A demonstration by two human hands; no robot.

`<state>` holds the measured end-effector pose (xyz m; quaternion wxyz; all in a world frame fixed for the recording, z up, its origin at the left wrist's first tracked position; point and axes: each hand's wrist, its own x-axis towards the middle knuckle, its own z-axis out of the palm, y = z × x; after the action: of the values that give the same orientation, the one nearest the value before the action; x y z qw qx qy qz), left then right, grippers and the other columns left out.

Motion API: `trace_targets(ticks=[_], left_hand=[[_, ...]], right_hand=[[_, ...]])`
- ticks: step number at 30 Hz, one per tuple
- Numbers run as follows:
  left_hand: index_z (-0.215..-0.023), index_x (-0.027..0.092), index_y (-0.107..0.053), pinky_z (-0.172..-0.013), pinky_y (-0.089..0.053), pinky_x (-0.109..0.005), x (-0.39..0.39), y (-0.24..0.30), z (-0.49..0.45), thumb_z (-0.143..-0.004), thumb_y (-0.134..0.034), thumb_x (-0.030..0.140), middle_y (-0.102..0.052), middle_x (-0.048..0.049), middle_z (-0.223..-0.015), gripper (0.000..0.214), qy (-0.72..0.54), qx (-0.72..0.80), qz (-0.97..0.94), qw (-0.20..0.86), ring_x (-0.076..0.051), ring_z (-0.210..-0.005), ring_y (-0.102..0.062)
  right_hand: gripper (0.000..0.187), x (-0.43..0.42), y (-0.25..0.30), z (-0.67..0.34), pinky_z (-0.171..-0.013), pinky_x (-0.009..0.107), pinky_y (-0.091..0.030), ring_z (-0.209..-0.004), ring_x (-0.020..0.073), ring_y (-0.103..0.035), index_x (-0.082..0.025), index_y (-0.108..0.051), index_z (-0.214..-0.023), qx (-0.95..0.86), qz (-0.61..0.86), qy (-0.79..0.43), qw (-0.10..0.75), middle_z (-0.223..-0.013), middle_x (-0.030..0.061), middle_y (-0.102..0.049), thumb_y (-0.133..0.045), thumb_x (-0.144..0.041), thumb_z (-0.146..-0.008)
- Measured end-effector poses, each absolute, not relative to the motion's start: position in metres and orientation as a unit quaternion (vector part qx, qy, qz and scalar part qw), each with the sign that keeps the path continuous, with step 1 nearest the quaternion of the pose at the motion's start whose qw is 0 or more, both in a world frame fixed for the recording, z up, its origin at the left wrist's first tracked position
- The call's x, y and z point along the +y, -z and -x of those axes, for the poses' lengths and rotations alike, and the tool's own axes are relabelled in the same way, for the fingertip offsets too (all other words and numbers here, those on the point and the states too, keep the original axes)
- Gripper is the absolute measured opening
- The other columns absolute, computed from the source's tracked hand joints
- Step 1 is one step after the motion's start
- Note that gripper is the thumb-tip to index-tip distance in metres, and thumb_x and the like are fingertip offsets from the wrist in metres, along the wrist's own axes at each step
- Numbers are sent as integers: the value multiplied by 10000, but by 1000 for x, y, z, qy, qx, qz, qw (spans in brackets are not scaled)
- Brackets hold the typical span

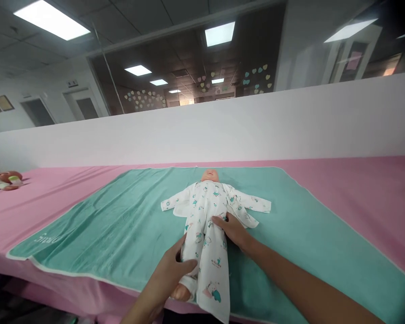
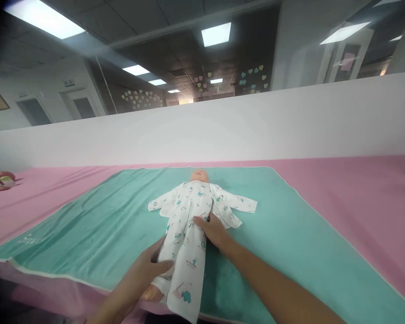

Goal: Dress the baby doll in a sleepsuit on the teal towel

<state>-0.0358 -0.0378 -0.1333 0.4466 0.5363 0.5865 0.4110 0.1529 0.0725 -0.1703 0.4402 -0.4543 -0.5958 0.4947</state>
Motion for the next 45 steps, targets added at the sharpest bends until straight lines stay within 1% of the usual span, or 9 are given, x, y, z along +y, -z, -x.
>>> trace_targets(ticks=[6, 12, 18, 21, 24, 29, 33, 41, 45], left_hand=[[-1289, 153, -478, -745, -543, -382, -42, 132, 2, -723, -585, 282, -653, -127, -1072, 590, -493, 482, -396, 606, -286, -943, -635], [-1371, 173, -318, -901, -496, -363, -38, 178, 0, -686, -594, 191, -463, -116, -1342, 739, -475, 605, -498, 400, -259, -1188, -487], [-1358, 255, -346, -868, -509, -430, -59, 208, 20, -700, -621, 173, -443, -122, -1350, 718, -439, 581, -620, 291, -295, -1205, -467], [-1320, 246, -397, -944, -461, -415, -62, 201, 27, -737, -597, 209, -305, -104, -1446, 617, -465, 562, -607, 317, -286, -1280, -374], [-1273, 235, -437, -968, -442, -395, -43, 182, 40, -827, -490, 296, -411, -80, -1385, 453, -463, 581, -572, 346, -245, -1237, -438], [-1126, 184, -575, -1086, -279, -435, 26, 168, 70, -772, -475, 153, -534, -77, -1248, 369, -314, 592, -733, 115, -238, -1243, -402], [-1146, 189, -586, -1087, -252, -451, 71, 167, 62, -769, -503, 171, -549, -93, -1236, 387, -216, 512, -830, 46, -274, -1246, -385], [-1127, 198, -607, -947, -402, -379, 89, 162, 42, -765, -538, 311, -645, -85, -1081, 385, -378, 509, -753, 176, -321, -1084, -524], [-1068, 224, -624, -964, -391, -366, 85, 166, 45, -681, -635, 347, -668, -82, -1005, 407, -392, 507, -723, 259, -322, -1107, -509]], right_hand=[[468, 82, 164, -169, -780, 397, -463, -925, 254, -602, -197, -592, -1079, -616, 497, -428, 436, -1070, 98, -639, -570, -510, -732], [443, 85, 165, -182, -733, 336, -440, -859, 220, -588, -193, -607, -1020, -659, 478, -417, 404, -993, 57, -648, -555, -534, -741], [405, 101, 166, -198, -606, 270, -368, -630, 147, -485, -179, -521, -595, -751, 479, -234, 389, -629, 2, -528, -354, -417, -878], [246, 107, 169, -203, -734, 276, -383, -784, 156, -506, -173, -557, -684, -813, 432, -151, 361, -776, 29, -567, -374, -209, -844], [150, 105, 176, -200, -790, 297, -382, -903, 192, -494, -148, -600, -838, -857, 429, -88, 271, -957, 81, -580, -483, -153, -745], [210, 105, 184, -185, -811, 302, -396, -901, 205, -526, -136, -624, -882, -872, 448, -18, 196, -990, 115, -600, -454, -117, -760], [237, 108, 185, -179, -777, 298, -424, -859, 211, -583, -135, -632, -908, -856, 480, -16, 191, -944, 125, -635, -427, -121, -790], [232, 123, 189, -177, -802, 310, -444, -902, 213, -593, -170, -643, -909, -894, 410, -10, 181, -933, 81, -668, -445, -162, -787], [250, 125, 190, -184, -885, 349, -434, -943, 206, -582, -204, -638, -928, -930, 261, 8, 258, -916, 62, -667, -440, -153, -786]])
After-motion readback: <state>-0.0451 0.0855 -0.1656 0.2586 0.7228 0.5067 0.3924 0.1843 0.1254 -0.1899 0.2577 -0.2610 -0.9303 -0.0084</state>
